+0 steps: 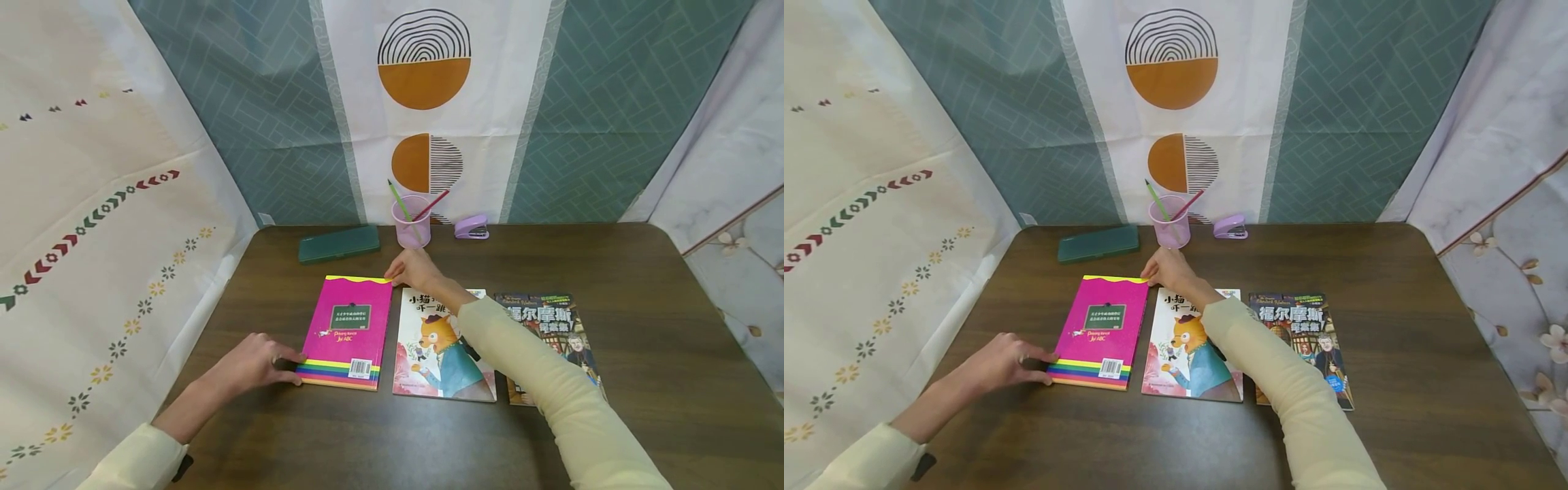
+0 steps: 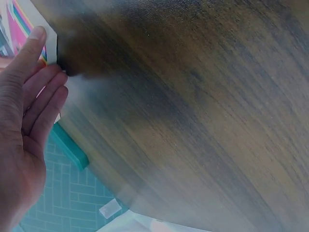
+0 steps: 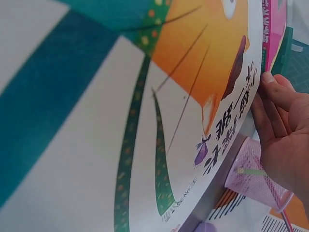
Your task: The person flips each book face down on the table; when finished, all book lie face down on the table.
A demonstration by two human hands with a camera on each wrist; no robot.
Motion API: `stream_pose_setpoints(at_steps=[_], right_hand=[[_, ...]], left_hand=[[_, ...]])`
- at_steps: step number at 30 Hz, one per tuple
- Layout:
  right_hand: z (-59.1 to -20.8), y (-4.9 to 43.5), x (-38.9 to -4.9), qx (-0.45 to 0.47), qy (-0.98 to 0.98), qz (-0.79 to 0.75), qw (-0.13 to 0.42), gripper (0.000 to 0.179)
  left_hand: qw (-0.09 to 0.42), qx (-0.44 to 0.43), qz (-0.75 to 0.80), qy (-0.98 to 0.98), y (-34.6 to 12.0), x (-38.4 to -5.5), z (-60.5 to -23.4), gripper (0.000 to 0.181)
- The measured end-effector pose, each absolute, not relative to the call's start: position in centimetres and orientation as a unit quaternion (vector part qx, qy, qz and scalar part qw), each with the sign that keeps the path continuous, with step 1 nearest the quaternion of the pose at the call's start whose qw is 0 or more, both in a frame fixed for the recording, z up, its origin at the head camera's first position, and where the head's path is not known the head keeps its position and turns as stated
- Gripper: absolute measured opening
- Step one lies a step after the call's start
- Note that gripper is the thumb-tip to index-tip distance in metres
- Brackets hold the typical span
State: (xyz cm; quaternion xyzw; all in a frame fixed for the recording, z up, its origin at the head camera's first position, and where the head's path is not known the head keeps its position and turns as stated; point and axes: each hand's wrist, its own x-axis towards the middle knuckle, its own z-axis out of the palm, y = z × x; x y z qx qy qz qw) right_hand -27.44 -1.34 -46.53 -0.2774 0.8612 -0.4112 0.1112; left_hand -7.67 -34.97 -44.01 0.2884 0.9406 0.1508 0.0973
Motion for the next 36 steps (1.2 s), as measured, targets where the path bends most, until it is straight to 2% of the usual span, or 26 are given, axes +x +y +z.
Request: stream_pose_setpoints(at_steps=[9, 14, 20, 25, 36], right_hand=[[-46.4, -0.8, -27.5, -0.281, 0.854, -0.420, 0.126, 0.017], [-46.0, 0.6, -27.5, -0.299, 0.846, -0.410, 0.163, 0.031], [-44.8, 3.0, -27.0, -0.342, 0.860, -0.349, 0.148, 0.048], [-44.5, 5.7, -26.4, -0.365, 0.871, -0.298, 0.142, 0.058], [-45.3, 11.4, -25.0, -0.344, 0.876, -0.287, 0.182, 0.071]], left_hand=[[0.090, 0.290, 0.135, 0.943, -34.9, -7.7, -43.9, 0.042], [0.070, 0.284, 0.129, 0.948, -35.1, -8.0, -43.8, 0.048], [0.019, 0.273, 0.118, 0.955, -34.6, -9.0, -42.7, 0.053], [0.001, 0.257, 0.123, 0.959, -33.4, -10.3, -42.0, 0.076], [0.048, 0.245, 0.174, 0.952, -29.2, -12.8, -41.9, 0.118]])
